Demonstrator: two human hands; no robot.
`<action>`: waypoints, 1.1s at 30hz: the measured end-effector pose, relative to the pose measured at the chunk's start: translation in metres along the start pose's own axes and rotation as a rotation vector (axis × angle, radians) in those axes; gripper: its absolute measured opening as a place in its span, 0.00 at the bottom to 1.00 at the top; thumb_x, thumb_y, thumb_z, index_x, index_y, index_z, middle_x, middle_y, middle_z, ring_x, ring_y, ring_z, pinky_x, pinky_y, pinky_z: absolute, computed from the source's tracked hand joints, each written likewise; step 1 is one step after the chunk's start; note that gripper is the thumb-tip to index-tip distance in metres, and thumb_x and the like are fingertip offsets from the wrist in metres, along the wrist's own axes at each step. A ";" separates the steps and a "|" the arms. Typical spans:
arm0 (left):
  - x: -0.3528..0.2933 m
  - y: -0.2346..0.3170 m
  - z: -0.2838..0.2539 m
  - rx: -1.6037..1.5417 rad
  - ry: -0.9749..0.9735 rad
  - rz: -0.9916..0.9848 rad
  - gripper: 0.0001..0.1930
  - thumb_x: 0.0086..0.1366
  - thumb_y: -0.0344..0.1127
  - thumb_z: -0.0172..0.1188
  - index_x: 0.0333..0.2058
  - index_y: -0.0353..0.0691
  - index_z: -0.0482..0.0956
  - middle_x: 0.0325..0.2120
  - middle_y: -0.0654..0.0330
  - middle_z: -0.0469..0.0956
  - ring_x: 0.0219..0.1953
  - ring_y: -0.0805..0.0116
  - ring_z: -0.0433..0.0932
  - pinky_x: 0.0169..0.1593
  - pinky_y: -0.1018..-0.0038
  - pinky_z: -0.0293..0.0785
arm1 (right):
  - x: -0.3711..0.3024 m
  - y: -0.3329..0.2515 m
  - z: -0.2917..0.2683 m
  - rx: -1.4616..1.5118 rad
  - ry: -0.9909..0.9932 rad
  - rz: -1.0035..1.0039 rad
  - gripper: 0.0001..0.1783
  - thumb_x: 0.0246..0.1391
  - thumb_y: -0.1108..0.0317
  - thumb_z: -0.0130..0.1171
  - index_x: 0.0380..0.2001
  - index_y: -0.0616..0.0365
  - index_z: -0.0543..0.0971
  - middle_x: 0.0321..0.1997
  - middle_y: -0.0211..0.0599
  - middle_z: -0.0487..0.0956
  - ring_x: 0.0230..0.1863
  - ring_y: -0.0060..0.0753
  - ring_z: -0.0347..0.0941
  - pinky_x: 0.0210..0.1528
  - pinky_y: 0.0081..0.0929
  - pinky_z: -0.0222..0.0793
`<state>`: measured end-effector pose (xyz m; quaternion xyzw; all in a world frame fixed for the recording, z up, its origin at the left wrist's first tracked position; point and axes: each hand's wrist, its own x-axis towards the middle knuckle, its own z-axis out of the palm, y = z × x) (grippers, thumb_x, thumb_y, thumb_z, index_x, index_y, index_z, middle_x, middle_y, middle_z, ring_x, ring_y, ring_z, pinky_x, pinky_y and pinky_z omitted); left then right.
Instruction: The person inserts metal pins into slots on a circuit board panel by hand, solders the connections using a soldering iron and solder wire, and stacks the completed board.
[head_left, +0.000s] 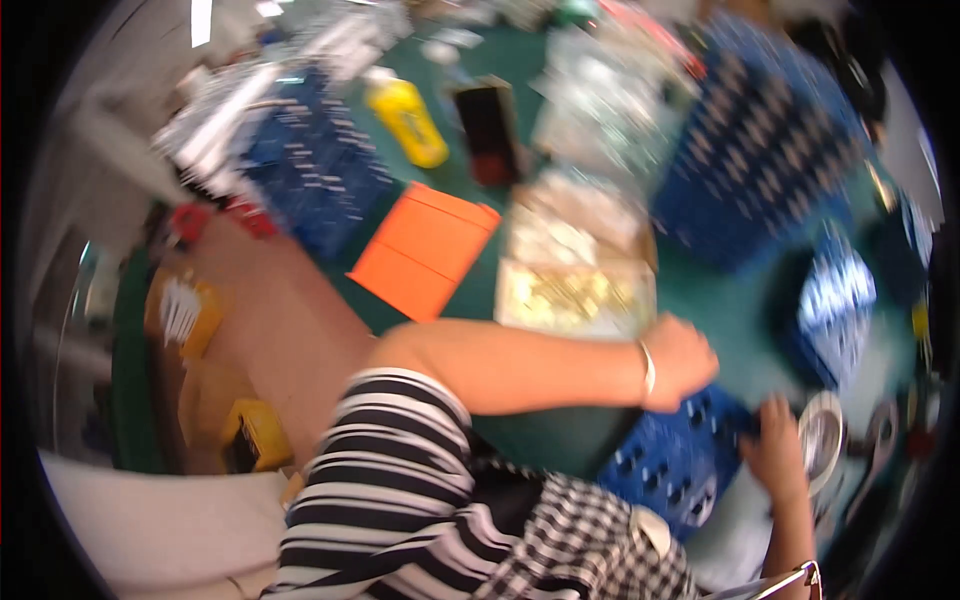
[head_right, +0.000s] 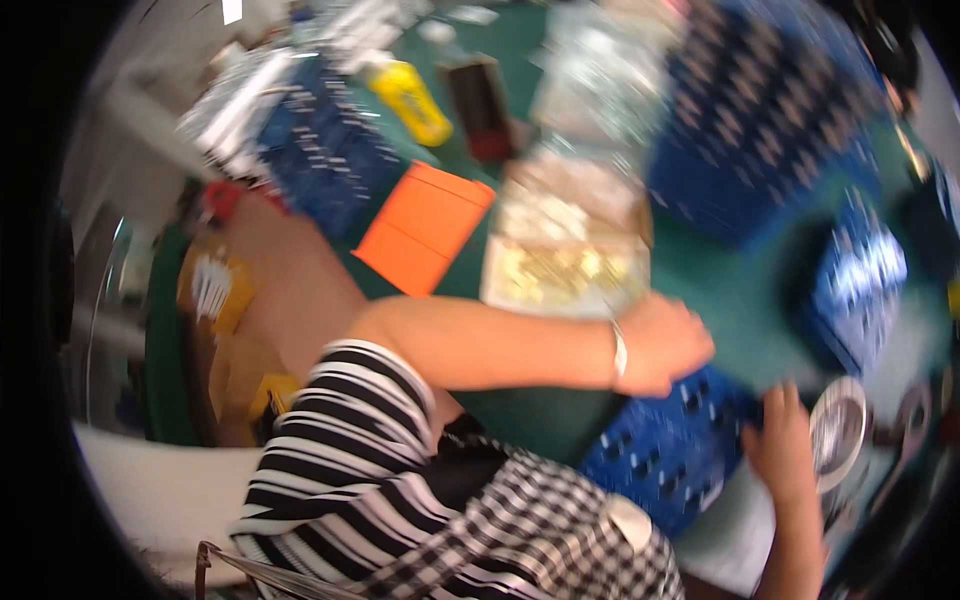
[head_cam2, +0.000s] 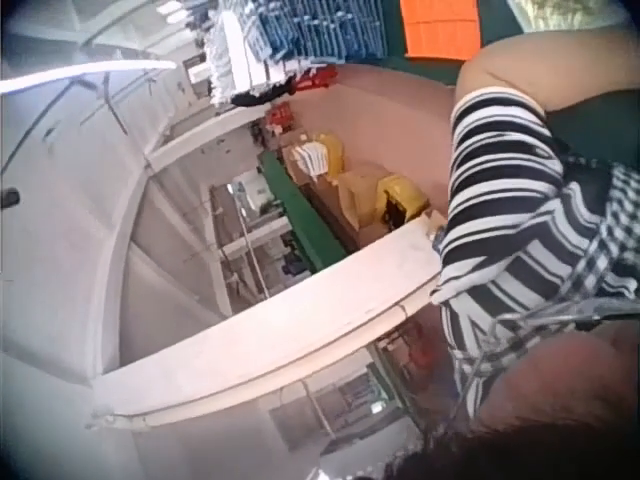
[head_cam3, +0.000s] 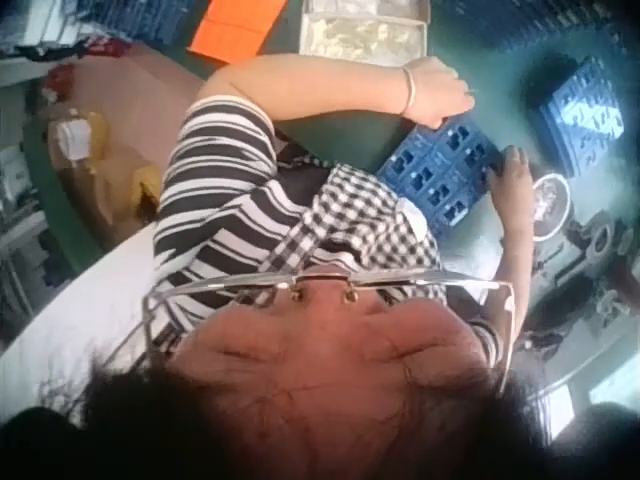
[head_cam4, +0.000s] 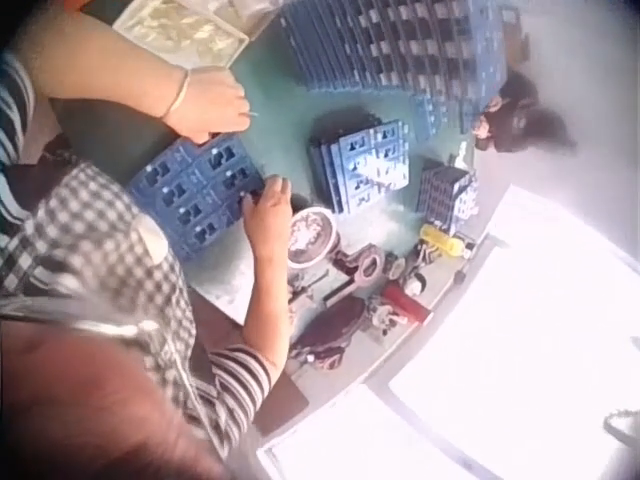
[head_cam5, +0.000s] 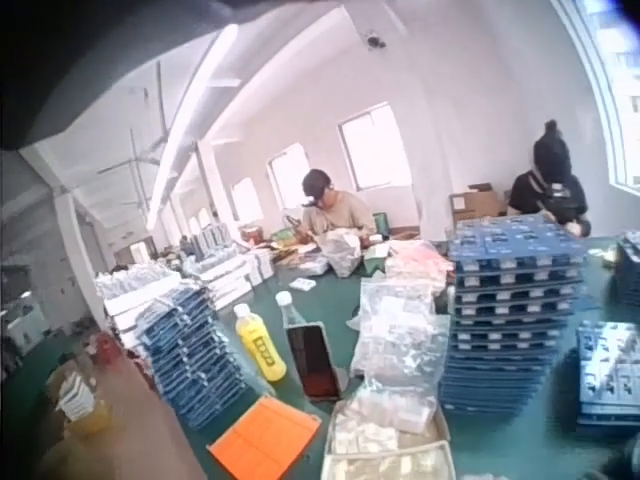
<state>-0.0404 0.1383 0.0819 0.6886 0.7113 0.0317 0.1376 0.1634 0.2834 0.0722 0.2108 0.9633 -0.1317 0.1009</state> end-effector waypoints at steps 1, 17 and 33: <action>-0.001 -0.002 0.001 -0.008 0.088 0.010 0.11 0.38 0.37 0.66 0.23 0.44 0.78 0.25 0.55 0.78 0.33 0.54 0.78 0.36 0.61 0.73 | 0.004 0.004 0.003 0.032 0.054 0.028 0.30 0.36 0.73 0.64 0.46 0.66 0.67 0.57 0.65 0.64 0.51 0.64 0.67 0.53 0.46 0.66; 0.002 0.002 0.004 0.054 0.019 0.013 0.19 0.49 0.42 0.64 0.40 0.44 0.76 0.33 0.57 0.79 0.38 0.57 0.78 0.39 0.62 0.74 | -0.127 -0.050 0.033 -0.118 0.156 -0.131 0.31 0.33 0.53 0.71 0.40 0.60 0.76 0.53 0.40 0.68 0.60 0.41 0.61 0.65 0.44 0.55; -0.009 0.003 -0.018 -0.181 0.100 -0.038 0.22 0.47 0.35 0.67 0.44 0.40 0.76 0.41 0.54 0.79 0.44 0.57 0.78 0.46 0.66 0.73 | -0.144 -0.052 0.029 0.051 0.257 -0.104 0.30 0.31 0.63 0.71 0.41 0.65 0.75 0.56 0.43 0.66 0.64 0.51 0.57 0.63 0.40 0.60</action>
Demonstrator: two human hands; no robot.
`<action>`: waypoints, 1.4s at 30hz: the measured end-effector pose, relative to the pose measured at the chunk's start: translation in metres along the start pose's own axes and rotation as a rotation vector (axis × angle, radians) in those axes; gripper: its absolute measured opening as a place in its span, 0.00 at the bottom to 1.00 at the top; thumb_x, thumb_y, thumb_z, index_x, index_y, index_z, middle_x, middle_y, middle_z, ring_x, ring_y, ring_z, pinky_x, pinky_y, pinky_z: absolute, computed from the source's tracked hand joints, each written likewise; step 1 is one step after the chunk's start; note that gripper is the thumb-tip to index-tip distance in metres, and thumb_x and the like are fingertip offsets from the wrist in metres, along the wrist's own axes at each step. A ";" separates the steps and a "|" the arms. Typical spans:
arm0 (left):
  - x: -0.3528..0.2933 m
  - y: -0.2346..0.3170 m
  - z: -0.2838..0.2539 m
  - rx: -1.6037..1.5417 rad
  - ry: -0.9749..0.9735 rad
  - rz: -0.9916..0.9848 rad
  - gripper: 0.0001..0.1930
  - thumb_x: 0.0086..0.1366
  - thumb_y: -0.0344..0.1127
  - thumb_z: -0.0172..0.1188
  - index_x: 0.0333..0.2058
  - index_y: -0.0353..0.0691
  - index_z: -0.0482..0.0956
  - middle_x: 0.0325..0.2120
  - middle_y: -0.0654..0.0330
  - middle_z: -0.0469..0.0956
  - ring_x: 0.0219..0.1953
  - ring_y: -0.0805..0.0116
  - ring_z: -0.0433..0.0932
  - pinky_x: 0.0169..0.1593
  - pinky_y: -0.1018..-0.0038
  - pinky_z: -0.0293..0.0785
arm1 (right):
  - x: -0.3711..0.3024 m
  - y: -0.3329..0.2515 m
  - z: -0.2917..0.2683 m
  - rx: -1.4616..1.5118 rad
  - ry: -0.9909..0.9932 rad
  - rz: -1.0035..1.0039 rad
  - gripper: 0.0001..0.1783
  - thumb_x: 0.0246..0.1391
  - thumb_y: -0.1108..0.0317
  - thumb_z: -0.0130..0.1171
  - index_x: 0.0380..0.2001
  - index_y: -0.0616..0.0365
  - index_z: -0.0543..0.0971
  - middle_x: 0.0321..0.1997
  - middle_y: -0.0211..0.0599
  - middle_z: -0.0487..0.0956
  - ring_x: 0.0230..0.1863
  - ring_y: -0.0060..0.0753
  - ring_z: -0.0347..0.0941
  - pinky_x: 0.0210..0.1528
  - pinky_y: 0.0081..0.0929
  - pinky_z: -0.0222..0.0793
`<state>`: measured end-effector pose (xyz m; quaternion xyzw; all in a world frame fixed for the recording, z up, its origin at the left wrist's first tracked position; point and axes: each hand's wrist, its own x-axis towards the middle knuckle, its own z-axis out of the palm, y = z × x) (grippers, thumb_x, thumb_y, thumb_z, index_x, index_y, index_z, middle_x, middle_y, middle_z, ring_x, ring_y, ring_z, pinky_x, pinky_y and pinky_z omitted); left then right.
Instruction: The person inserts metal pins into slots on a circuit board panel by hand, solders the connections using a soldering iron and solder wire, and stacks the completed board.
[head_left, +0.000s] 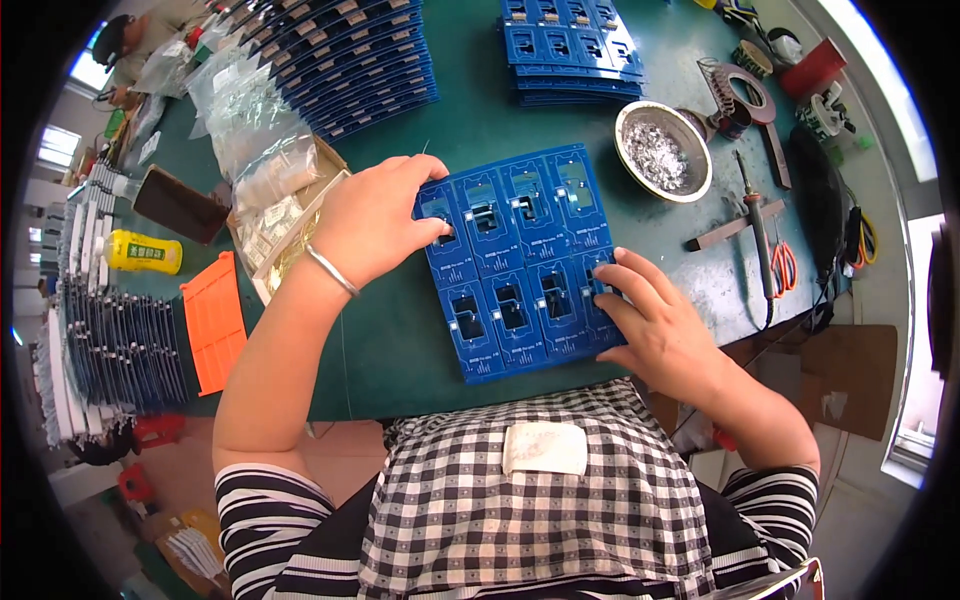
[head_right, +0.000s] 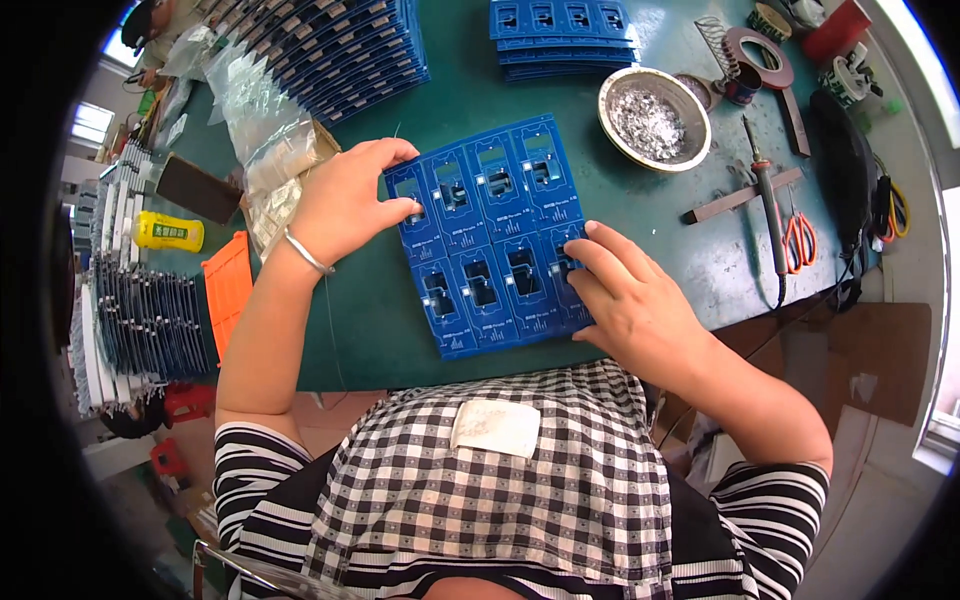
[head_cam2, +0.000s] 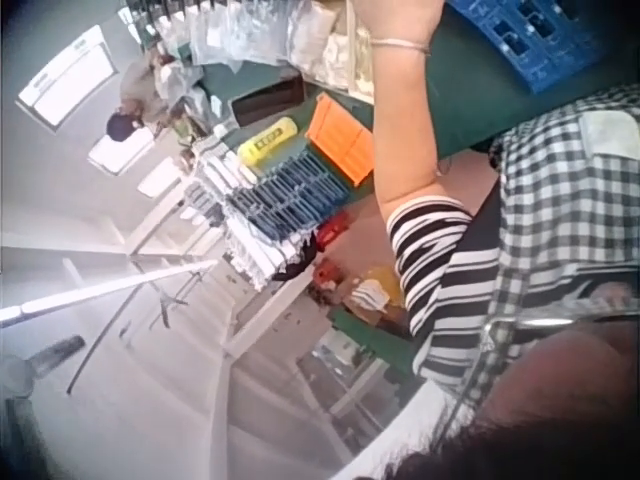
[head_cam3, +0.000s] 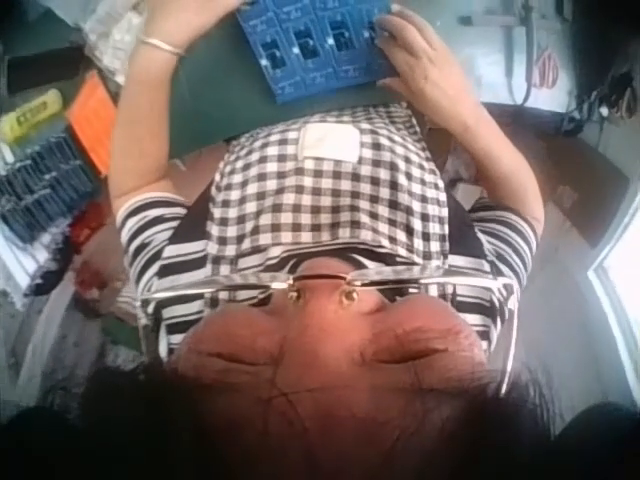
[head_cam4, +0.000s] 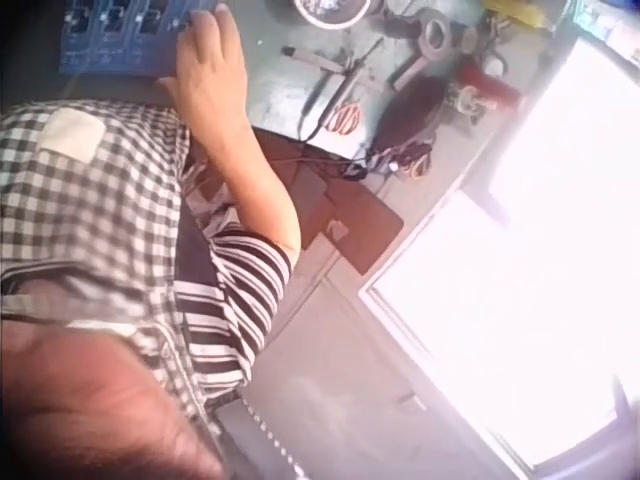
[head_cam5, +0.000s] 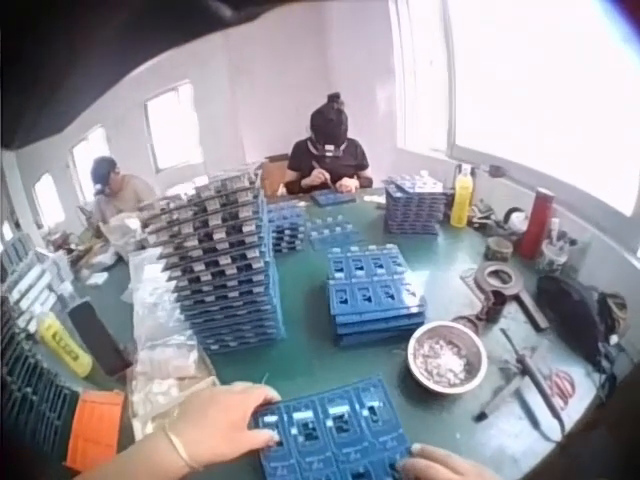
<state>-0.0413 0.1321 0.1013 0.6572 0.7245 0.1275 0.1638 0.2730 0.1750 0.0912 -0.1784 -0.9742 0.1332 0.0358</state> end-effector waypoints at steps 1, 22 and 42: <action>-0.003 -0.003 -0.007 -0.092 0.047 0.097 0.24 0.48 0.34 0.67 0.46 0.40 0.76 0.40 0.56 0.79 0.42 0.62 0.78 0.45 0.70 0.73 | -0.002 0.000 -0.002 0.095 0.034 0.018 0.30 0.31 0.65 0.72 0.41 0.65 0.75 0.57 0.43 0.66 0.64 0.52 0.57 0.62 0.41 0.60; -0.087 0.027 0.059 -1.829 0.085 0.026 0.19 0.67 0.48 0.53 0.41 0.34 0.74 0.40 0.57 0.79 0.20 0.85 0.59 0.23 0.88 0.56 | 0.074 -0.043 0.034 2.110 -0.029 -0.236 0.36 0.48 0.54 0.68 0.55 0.65 0.70 0.59 0.36 0.70 0.61 0.29 0.65 0.65 0.28 0.55; -0.128 -0.039 0.021 -1.747 0.566 0.179 0.16 0.67 0.31 0.51 0.52 0.37 0.68 0.37 0.60 0.77 0.18 0.85 0.58 0.22 0.89 0.56 | 0.125 0.032 -0.004 0.165 0.410 -0.066 0.27 0.46 0.67 0.63 0.52 0.57 0.73 0.57 0.44 0.70 0.52 0.46 0.71 0.54 0.36 0.69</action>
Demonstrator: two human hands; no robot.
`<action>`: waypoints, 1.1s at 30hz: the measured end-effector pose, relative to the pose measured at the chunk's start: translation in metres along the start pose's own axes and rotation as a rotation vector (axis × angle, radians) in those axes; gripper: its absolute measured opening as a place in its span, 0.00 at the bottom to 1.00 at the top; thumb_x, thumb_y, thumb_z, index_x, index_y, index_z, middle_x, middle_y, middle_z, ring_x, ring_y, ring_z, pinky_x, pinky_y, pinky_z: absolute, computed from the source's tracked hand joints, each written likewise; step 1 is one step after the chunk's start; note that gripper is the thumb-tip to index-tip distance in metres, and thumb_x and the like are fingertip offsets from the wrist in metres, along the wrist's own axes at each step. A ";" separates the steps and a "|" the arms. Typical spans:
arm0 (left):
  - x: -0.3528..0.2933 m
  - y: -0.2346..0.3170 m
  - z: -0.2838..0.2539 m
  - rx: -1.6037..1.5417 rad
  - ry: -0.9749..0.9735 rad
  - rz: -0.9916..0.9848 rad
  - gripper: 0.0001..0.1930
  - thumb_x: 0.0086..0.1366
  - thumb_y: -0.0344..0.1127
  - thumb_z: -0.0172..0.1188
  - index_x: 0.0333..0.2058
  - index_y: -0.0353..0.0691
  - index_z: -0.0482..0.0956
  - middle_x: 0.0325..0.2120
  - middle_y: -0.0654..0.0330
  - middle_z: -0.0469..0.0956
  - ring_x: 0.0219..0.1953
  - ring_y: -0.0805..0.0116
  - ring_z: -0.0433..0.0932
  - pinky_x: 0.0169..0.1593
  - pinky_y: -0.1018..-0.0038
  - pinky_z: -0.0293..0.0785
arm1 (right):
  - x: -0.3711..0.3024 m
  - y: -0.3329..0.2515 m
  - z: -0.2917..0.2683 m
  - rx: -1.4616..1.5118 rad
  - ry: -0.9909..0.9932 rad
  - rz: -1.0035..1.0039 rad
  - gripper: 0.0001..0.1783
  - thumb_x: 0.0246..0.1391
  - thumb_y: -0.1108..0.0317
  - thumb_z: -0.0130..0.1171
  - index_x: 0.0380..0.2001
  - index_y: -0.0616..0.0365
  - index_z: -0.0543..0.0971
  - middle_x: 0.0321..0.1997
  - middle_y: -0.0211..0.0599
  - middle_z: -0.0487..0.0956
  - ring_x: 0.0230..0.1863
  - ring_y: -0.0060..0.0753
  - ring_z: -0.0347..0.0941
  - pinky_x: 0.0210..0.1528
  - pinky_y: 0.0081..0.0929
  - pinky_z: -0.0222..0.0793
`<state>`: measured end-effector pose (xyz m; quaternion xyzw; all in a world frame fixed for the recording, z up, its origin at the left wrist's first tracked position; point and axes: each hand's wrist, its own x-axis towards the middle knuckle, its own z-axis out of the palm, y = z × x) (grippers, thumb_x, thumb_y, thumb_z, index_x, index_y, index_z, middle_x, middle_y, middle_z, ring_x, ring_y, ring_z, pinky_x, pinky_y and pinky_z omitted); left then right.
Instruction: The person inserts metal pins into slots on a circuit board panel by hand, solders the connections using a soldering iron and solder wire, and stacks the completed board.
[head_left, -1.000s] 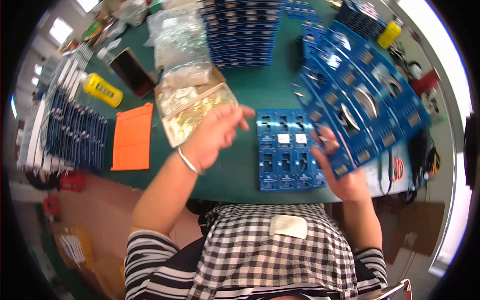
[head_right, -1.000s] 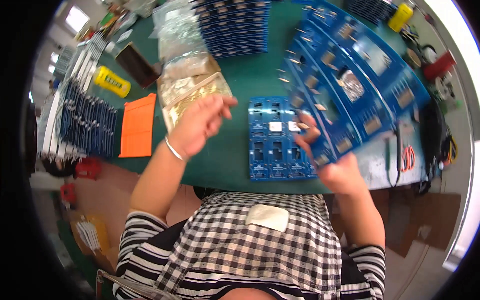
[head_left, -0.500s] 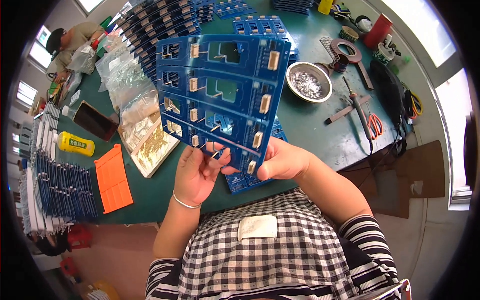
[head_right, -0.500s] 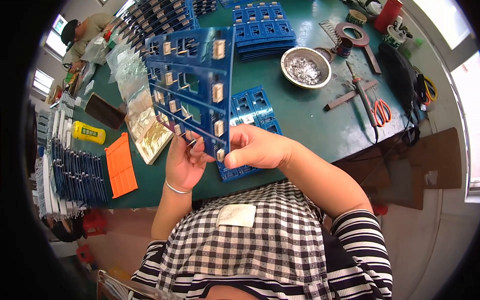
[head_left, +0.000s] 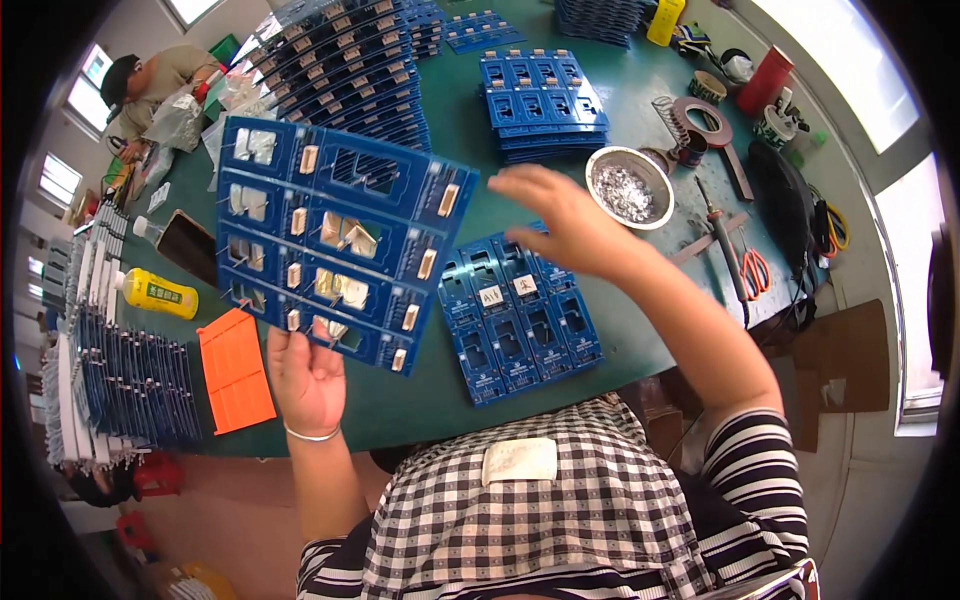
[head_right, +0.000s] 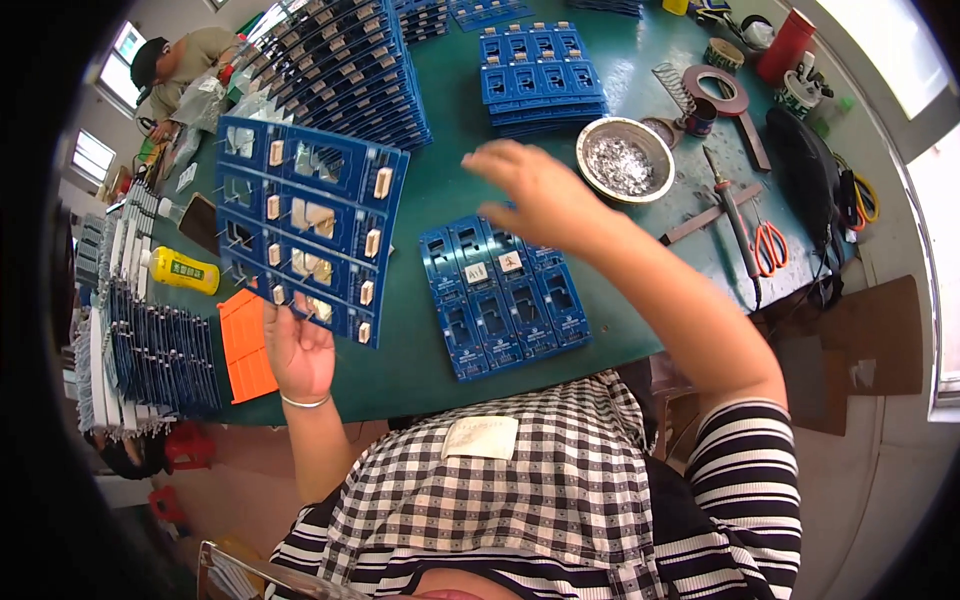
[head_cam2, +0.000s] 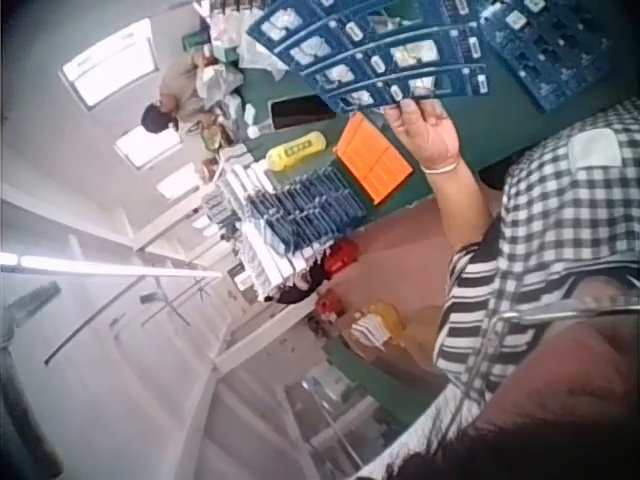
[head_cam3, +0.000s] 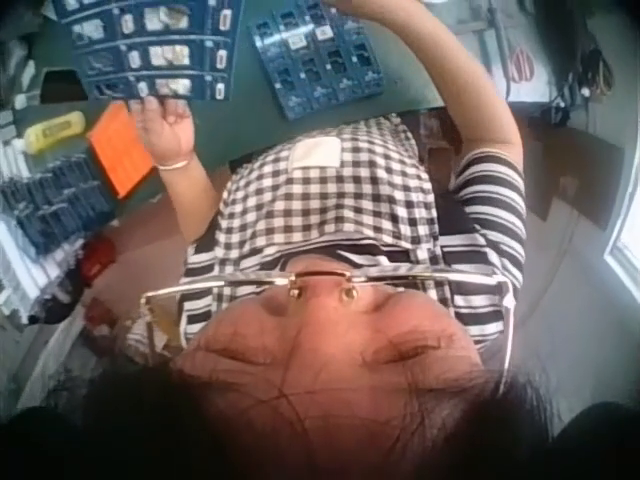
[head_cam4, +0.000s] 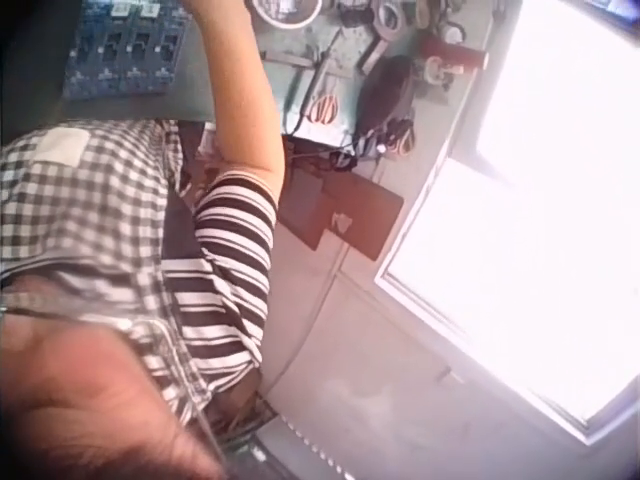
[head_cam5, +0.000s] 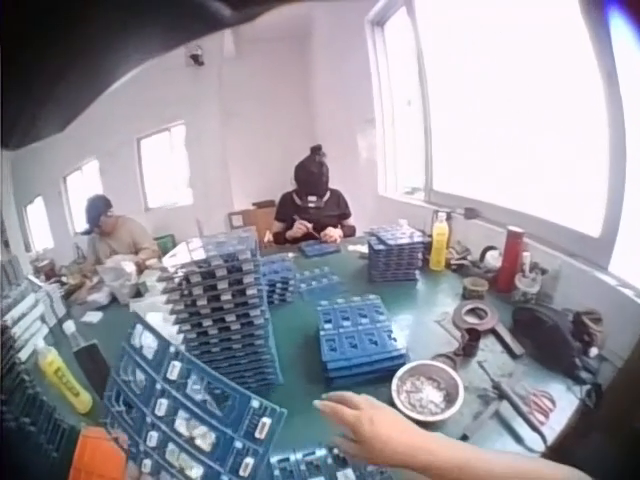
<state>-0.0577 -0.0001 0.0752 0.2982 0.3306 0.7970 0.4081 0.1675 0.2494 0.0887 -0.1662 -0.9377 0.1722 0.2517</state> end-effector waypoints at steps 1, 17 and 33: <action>-0.003 0.006 -0.003 0.060 0.085 0.024 0.14 0.68 0.31 0.51 0.51 0.37 0.69 0.35 0.60 0.77 0.18 0.85 0.58 0.21 0.89 0.55 | 0.012 0.016 0.000 -0.248 -0.035 0.030 0.29 0.46 0.68 0.61 0.55 0.54 0.71 0.61 0.41 0.67 0.62 0.43 0.62 0.61 0.40 0.61; 0.000 0.000 -0.011 0.194 0.209 0.017 0.14 0.64 0.32 0.53 0.48 0.35 0.70 0.30 0.60 0.76 0.18 0.85 0.59 0.20 0.89 0.55 | 0.121 0.080 0.050 -1.079 -0.733 -0.146 0.12 0.52 0.60 0.56 0.41 0.39 0.81 0.40 0.22 0.80 0.52 0.30 0.68 0.54 0.45 0.60; 0.024 -0.017 0.016 0.260 0.093 -0.332 0.12 0.65 0.33 0.52 0.46 0.36 0.71 0.31 0.59 0.78 0.20 0.84 0.62 0.23 0.87 0.56 | 0.126 0.178 0.008 -1.093 -0.728 0.126 0.19 0.44 0.61 0.62 0.43 0.43 0.79 0.42 0.23 0.79 0.55 0.28 0.68 0.42 0.31 0.73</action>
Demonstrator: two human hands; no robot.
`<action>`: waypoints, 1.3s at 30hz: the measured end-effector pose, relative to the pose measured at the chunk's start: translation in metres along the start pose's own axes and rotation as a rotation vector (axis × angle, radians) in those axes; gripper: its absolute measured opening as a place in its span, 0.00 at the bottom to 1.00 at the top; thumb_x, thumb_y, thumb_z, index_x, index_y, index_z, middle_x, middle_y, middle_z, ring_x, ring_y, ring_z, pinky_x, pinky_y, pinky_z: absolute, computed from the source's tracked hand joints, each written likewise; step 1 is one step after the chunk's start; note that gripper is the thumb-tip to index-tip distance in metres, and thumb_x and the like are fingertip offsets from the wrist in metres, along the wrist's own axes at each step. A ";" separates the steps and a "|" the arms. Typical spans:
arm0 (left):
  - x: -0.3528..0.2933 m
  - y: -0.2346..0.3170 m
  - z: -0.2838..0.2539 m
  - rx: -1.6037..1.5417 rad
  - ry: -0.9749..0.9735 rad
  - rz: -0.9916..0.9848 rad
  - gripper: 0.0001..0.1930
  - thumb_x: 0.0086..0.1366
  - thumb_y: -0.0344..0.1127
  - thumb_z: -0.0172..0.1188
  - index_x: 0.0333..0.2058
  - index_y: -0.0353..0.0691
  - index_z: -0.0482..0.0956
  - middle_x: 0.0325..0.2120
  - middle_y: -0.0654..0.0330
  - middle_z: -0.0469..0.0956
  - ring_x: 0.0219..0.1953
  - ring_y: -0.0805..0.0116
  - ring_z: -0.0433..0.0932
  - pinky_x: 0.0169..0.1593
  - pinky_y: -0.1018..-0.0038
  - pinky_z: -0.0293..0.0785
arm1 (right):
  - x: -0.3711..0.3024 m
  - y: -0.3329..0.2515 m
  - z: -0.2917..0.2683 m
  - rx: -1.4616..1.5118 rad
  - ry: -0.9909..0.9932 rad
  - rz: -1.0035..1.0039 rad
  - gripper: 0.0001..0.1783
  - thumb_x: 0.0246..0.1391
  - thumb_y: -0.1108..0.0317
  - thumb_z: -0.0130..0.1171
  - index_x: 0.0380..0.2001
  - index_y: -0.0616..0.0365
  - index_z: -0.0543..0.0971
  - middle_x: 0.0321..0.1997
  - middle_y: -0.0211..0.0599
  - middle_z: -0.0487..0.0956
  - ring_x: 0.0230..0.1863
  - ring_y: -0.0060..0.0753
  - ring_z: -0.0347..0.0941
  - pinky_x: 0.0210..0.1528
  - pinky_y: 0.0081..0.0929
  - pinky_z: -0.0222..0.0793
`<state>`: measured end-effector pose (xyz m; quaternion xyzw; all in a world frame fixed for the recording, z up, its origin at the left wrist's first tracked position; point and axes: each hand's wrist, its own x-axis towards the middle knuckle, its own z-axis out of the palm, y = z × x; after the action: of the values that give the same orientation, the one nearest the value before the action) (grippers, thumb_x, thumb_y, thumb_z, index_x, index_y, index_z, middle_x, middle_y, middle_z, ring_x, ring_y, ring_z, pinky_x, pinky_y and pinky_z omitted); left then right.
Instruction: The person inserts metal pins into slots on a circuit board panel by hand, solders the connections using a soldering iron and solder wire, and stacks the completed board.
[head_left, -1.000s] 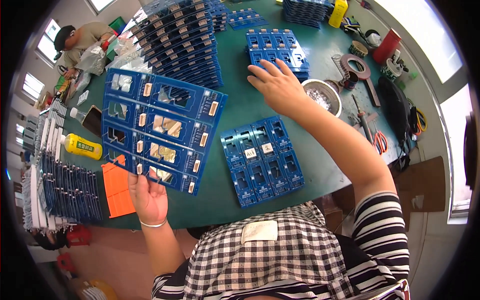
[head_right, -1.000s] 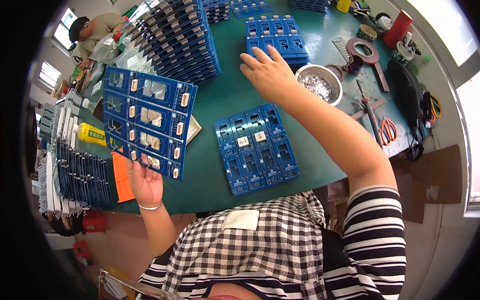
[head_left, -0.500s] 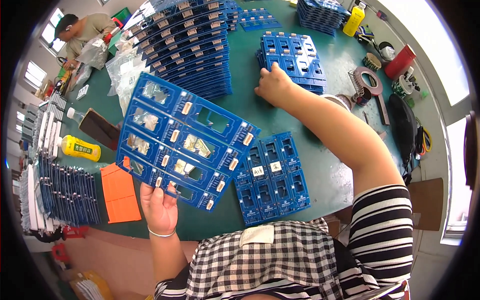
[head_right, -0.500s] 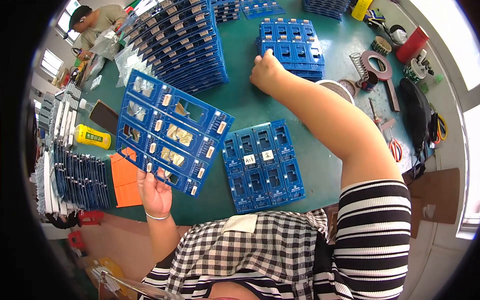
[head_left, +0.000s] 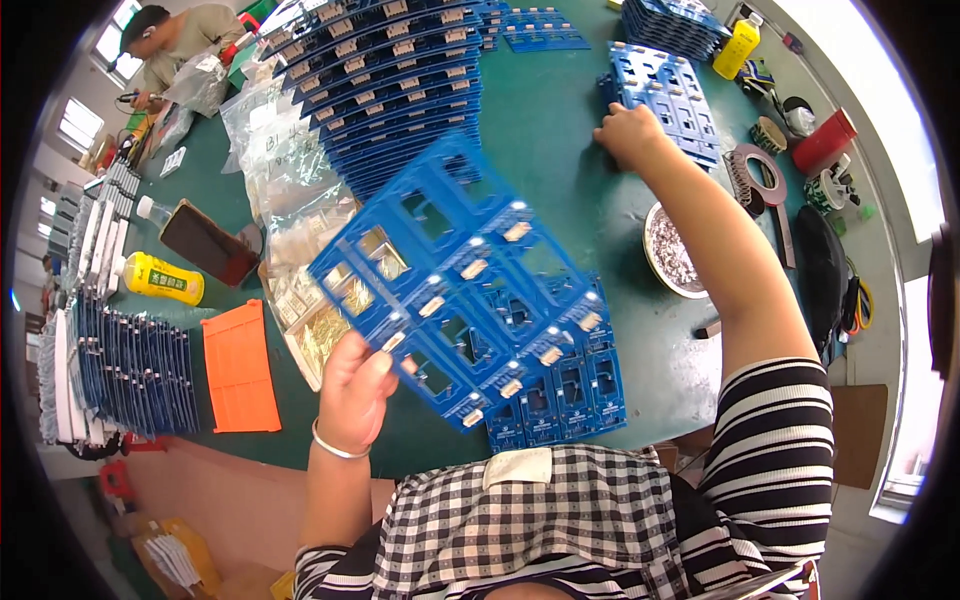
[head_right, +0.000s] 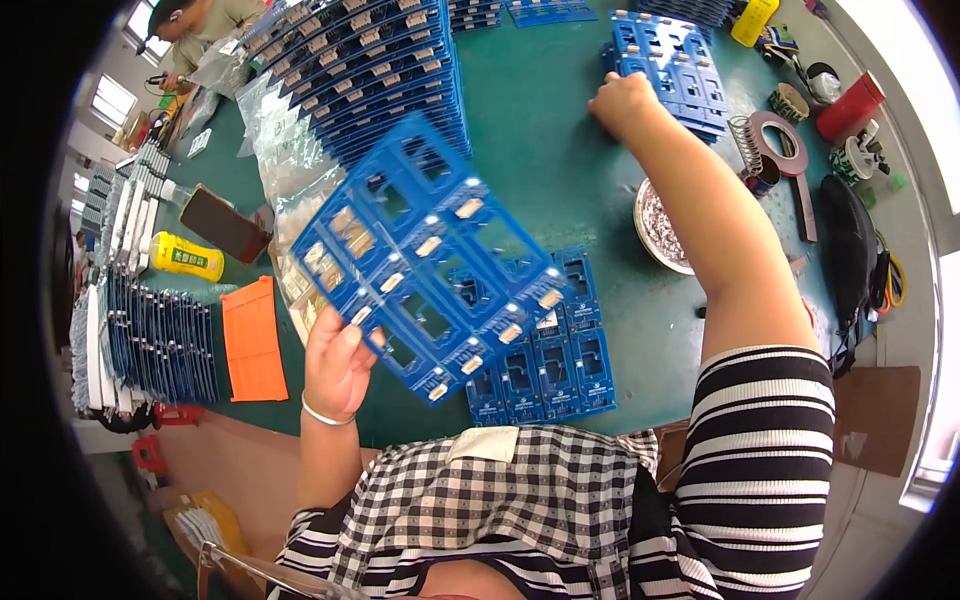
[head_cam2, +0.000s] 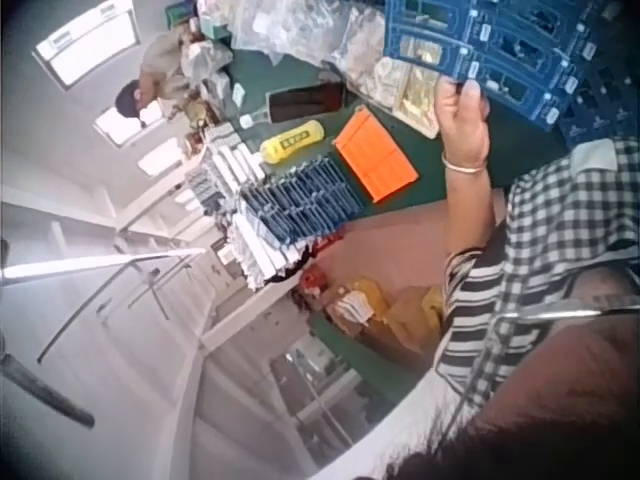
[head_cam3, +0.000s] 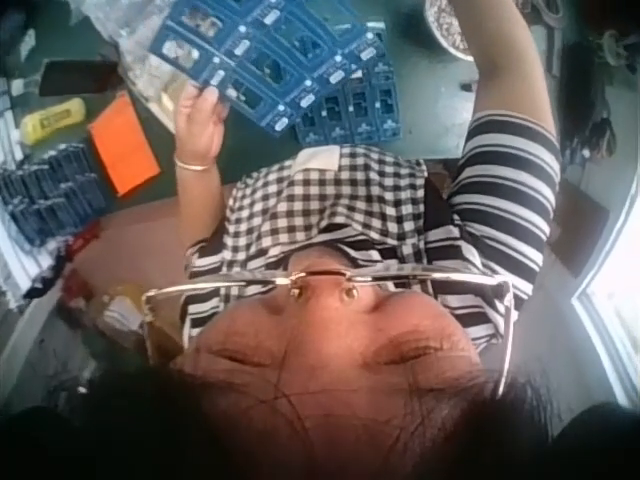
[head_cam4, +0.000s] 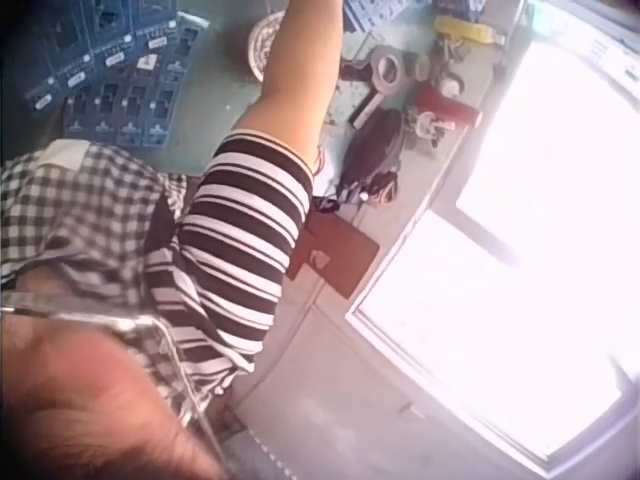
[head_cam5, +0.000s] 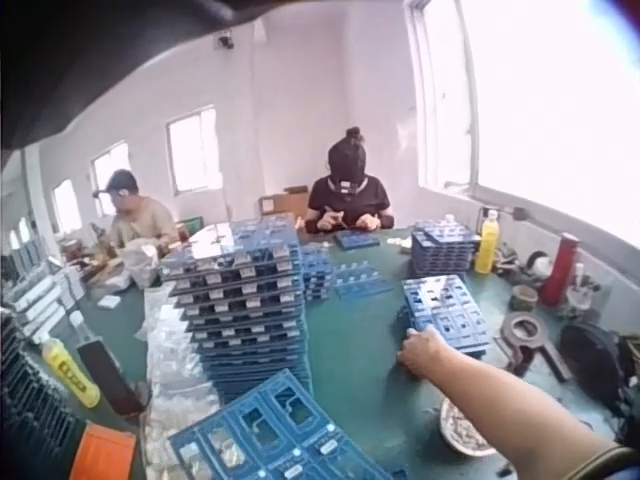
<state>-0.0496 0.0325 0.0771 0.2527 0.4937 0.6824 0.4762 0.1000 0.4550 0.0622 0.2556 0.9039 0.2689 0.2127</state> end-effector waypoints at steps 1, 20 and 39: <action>0.007 0.001 0.004 0.008 -0.054 -0.060 0.12 0.65 0.34 0.52 0.46 0.37 0.71 0.31 0.60 0.78 0.19 0.85 0.61 0.23 0.87 0.55 | 0.000 0.003 0.000 0.061 -0.078 0.033 0.21 0.44 0.62 0.63 0.46 0.44 0.78 0.49 0.26 0.76 0.62 0.30 0.63 0.53 0.36 0.69; 0.168 -0.007 0.084 0.185 -0.186 -0.211 0.19 0.69 0.41 0.51 0.54 0.40 0.69 0.34 0.66 0.72 0.17 0.88 0.54 0.19 0.89 0.50 | -0.164 -0.007 -0.019 2.470 0.496 0.300 0.27 0.58 0.76 0.51 0.59 0.70 0.59 0.42 0.42 0.78 0.40 0.28 0.75 0.46 0.26 0.73; 0.045 -0.001 -0.015 0.345 -0.047 -0.133 0.10 0.67 0.33 0.52 0.44 0.38 0.78 0.29 0.68 0.73 0.28 0.84 0.66 0.32 0.86 0.62 | 0.021 -0.039 0.025 1.756 0.227 0.709 0.26 0.49 0.79 0.50 0.55 0.62 0.70 0.45 0.45 0.78 0.42 0.40 0.75 0.45 0.32 0.70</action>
<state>-0.0805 0.0661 0.0645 0.3130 0.6080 0.5484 0.4812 0.0837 0.4483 0.0150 0.5556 0.6683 -0.4336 -0.2380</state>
